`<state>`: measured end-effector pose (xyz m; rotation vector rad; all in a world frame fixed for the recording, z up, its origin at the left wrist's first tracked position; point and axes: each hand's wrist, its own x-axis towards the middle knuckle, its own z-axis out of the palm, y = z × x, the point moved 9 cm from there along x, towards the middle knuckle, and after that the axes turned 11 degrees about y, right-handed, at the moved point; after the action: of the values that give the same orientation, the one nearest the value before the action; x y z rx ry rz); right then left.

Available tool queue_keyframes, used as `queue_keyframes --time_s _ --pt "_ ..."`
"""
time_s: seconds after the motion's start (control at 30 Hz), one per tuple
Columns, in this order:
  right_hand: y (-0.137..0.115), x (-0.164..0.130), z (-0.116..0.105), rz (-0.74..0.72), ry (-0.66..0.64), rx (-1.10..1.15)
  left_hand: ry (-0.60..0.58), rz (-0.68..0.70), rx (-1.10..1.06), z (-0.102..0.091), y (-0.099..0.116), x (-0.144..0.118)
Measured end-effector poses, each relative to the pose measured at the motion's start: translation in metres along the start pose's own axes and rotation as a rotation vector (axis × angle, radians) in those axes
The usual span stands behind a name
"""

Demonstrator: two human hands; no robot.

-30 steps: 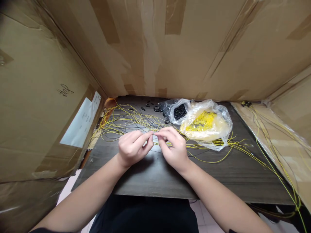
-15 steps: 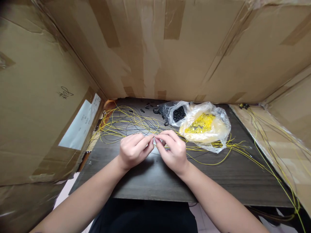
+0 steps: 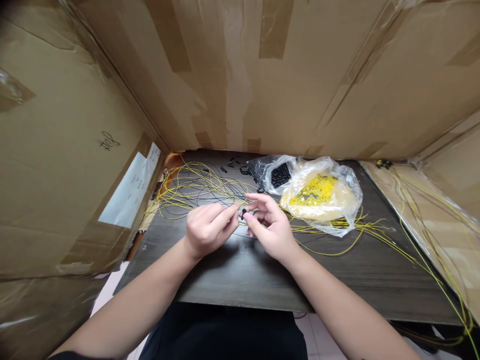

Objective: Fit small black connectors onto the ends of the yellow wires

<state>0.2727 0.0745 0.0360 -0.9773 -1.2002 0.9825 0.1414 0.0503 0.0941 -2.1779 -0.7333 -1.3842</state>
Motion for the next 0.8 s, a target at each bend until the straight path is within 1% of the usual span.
queue_keyframes --time_s 0.1,0.47,0.8 --pt "-0.0007 0.0005 0.0001 0.007 -0.014 0.004 -0.006 0.019 0.001 0.0000 0.0008 0.0009" --pt "-0.0029 0.0019 -0.0047 -0.021 0.036 -0.026 -0.004 0.053 0.013 -0.0007 0.0020 0.0026" --pt "-0.0001 0.0011 -0.0056 -0.028 0.047 -0.043 0.006 0.072 0.019 -0.0009 0.0047 0.0034"
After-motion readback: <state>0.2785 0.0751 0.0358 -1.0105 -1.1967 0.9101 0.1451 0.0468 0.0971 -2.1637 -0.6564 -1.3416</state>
